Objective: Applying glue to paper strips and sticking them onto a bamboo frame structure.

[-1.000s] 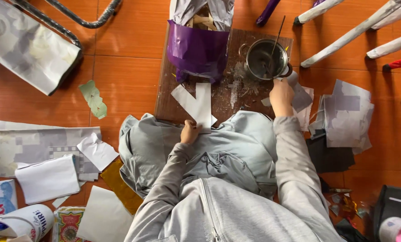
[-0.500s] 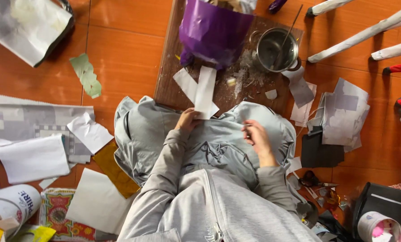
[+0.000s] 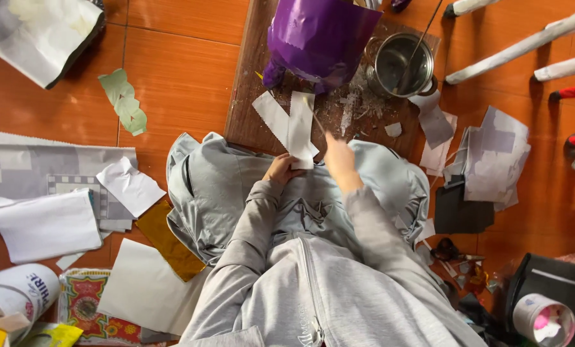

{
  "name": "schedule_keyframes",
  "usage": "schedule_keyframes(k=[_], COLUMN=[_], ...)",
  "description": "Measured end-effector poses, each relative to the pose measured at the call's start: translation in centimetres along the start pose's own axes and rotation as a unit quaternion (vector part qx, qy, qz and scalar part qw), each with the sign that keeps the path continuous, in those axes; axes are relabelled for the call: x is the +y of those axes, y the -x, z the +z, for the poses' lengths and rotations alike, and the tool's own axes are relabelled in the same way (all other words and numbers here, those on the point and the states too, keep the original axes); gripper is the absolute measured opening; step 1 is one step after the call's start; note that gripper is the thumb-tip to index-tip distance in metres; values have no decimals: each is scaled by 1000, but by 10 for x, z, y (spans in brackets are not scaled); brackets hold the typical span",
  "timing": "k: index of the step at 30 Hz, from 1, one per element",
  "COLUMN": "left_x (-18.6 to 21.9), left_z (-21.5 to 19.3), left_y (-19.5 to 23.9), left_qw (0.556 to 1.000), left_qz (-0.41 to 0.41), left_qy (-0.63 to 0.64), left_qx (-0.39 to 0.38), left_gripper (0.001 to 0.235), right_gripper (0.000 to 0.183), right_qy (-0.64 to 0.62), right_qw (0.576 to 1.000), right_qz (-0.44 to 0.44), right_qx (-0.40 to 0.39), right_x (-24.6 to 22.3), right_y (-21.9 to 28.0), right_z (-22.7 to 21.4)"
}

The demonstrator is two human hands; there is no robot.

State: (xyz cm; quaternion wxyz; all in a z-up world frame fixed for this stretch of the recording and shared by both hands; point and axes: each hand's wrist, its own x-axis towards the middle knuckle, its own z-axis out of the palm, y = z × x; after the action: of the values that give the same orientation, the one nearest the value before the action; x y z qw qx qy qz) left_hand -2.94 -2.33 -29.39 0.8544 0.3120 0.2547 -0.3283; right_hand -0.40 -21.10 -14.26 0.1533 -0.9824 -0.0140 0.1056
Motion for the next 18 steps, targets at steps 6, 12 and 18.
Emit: schedule_keyframes(k=[6,12,18], left_x=[-11,-8,8], left_z=[-10,-13,1], left_y=[-9,-18,4], left_qw=[995,997,996], left_qz=[-25,-69,-81], left_qy=[86,24,33], left_qx=[-46,30,3], left_gripper=[25,25,38], right_gripper=[37,26,29], right_qy=[-2,-112,-125], right_qw=[1000,993,983], right_qz=[-7,12,62], right_qx=[-31,-41,-123], right_x=[-8,-24,-31], right_y=[119,155,160], right_z=[-43,-41,-44])
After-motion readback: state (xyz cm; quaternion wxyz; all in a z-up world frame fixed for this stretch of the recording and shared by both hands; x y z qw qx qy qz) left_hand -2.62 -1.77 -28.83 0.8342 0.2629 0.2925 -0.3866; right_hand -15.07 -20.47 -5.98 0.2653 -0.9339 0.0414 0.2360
